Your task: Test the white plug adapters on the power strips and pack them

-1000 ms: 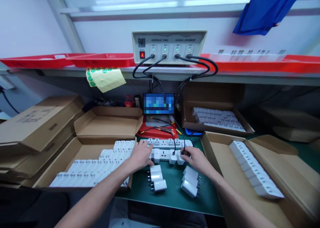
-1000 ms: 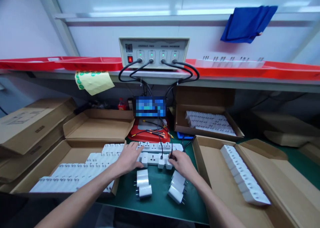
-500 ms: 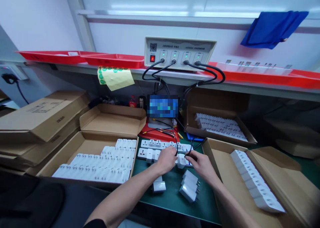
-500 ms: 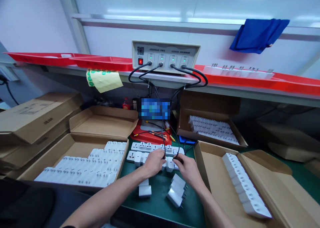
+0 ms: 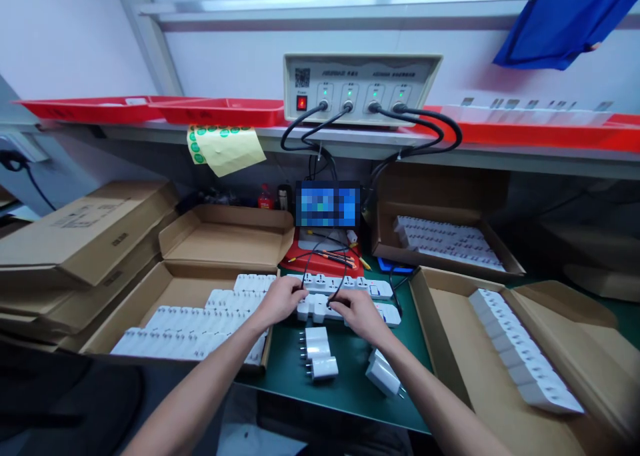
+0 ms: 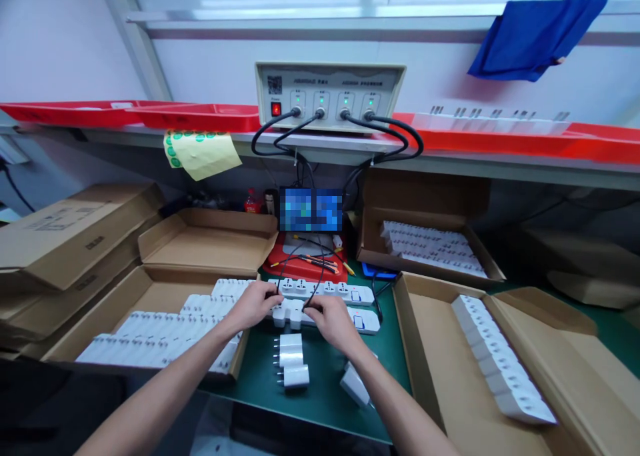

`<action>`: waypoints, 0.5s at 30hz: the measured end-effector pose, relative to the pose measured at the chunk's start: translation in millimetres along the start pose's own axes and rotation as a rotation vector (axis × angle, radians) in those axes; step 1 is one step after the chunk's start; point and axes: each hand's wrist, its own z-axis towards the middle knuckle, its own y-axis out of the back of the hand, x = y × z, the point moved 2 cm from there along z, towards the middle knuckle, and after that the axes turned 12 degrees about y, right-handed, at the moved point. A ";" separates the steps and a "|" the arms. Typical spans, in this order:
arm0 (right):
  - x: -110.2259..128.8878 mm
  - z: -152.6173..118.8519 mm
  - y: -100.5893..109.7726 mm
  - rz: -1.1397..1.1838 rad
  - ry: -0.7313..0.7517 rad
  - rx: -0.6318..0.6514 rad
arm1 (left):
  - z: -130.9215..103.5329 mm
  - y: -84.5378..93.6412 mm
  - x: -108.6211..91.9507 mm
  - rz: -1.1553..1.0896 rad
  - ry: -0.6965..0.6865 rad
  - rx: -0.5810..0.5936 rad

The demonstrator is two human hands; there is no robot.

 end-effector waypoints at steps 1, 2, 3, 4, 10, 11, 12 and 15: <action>0.5 3.7 -5.1 -0.011 -0.004 0.009 | -0.4 0.9 3.9 0.000 0.013 0.002; 0.3 6.7 -9.0 -0.024 -0.008 0.016 | -0.5 0.5 6.3 0.002 0.022 0.002; -0.3 9.0 -11.8 -0.037 -0.012 0.022 | -0.5 -0.8 7.5 0.005 0.027 0.002; -1.2 10.6 -13.5 -0.050 -0.016 0.028 | -0.3 -2.4 7.6 0.009 0.029 0.003; -6.2 11.9 -13.8 -0.117 -0.009 0.069 | 1.4 -7.3 3.6 0.031 0.032 0.009; -6.3 11.4 -14.1 -0.142 0.000 0.074 | 1.4 -7.5 3.5 0.030 0.032 0.010; -6.2 10.9 -14.8 -0.176 0.011 0.078 | 1.3 -7.7 3.6 0.028 0.031 0.010; -5.8 8.3 -19.6 -0.314 0.056 0.099 | 0.3 -8.4 3.9 0.022 0.024 0.009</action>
